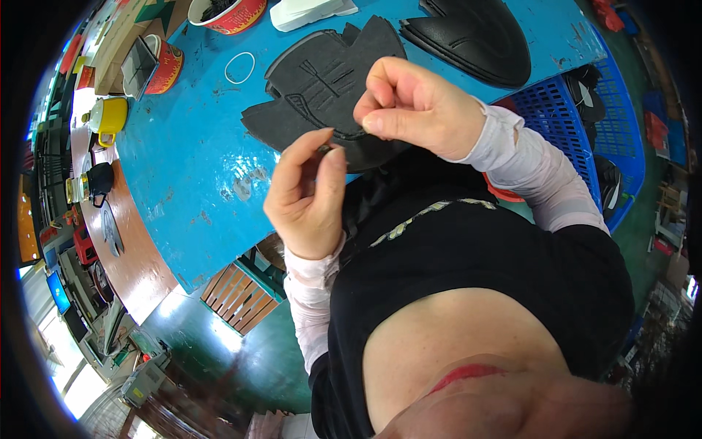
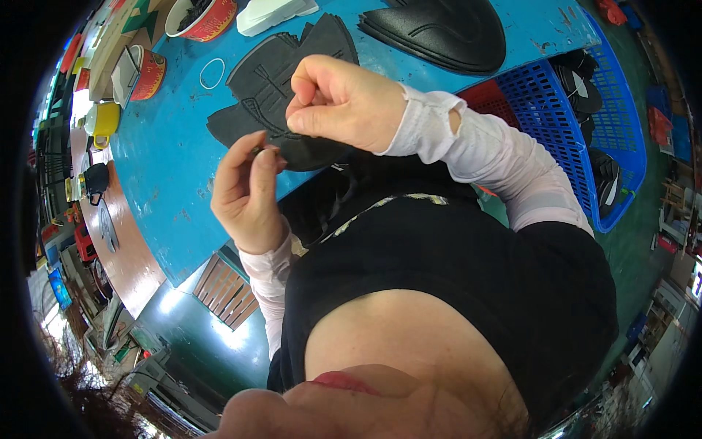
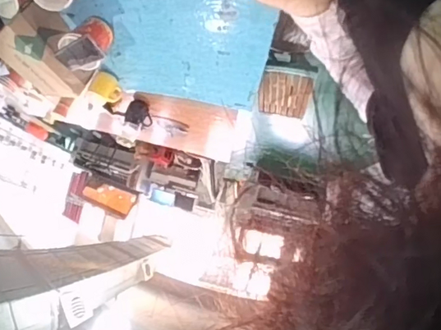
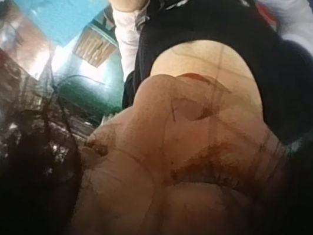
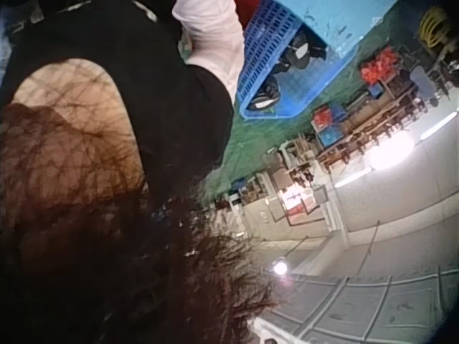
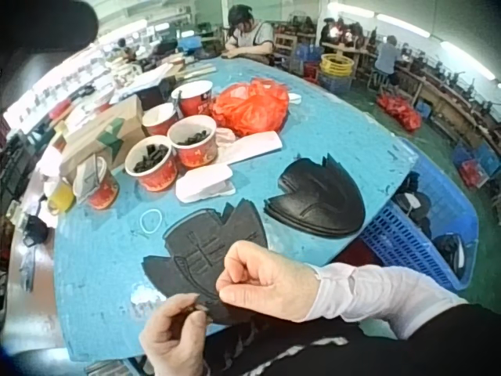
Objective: The person repeatedly takes small black pieces from a container and attaches them to shoe upper components by hand, pressing them firmly into place.
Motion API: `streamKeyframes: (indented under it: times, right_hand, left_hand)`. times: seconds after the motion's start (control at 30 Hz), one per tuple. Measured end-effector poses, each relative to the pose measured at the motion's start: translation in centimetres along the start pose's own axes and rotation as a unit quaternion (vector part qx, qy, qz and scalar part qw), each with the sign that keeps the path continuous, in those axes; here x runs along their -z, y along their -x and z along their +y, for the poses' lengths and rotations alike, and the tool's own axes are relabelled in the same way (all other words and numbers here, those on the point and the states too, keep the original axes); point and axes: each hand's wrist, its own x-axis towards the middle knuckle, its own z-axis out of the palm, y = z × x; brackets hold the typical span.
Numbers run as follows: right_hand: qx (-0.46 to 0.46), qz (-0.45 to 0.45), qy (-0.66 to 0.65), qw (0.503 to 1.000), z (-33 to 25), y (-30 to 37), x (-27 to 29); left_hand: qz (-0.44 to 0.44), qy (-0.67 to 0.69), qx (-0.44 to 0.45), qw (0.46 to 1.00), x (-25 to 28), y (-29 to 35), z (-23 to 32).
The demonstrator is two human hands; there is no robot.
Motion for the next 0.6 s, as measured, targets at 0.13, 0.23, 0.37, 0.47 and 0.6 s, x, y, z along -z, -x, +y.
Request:
streamKeyframes:
  times: [0.13,0.23,0.37,0.47,0.6]
  right_hand:
    - [0.000,0.007,-0.032,0.999,0.7,0.3,-1.3]
    - [0.016,0.021,0.001,1.000,1.4,0.6,-2.0]
    - [0.147,0.066,0.107,0.981,2.6,1.2,-2.8]
    - [0.241,0.066,0.219,0.943,3.0,1.4,-2.6]
    - [0.315,0.083,0.289,0.900,2.2,0.8,-1.1]
  left_hand:
    - [-0.032,-0.007,-0.054,0.998,-0.4,-0.2,-1.4]
    - [-0.045,-0.034,-0.107,0.993,-0.4,0.0,-1.5]
    - [-0.052,-0.061,-0.094,0.992,-0.3,0.3,-1.9]
    - [-0.068,-0.141,-0.115,0.981,0.1,0.2,-1.4]
    - [-0.099,-0.260,-0.135,0.951,0.5,-0.1,-0.1]
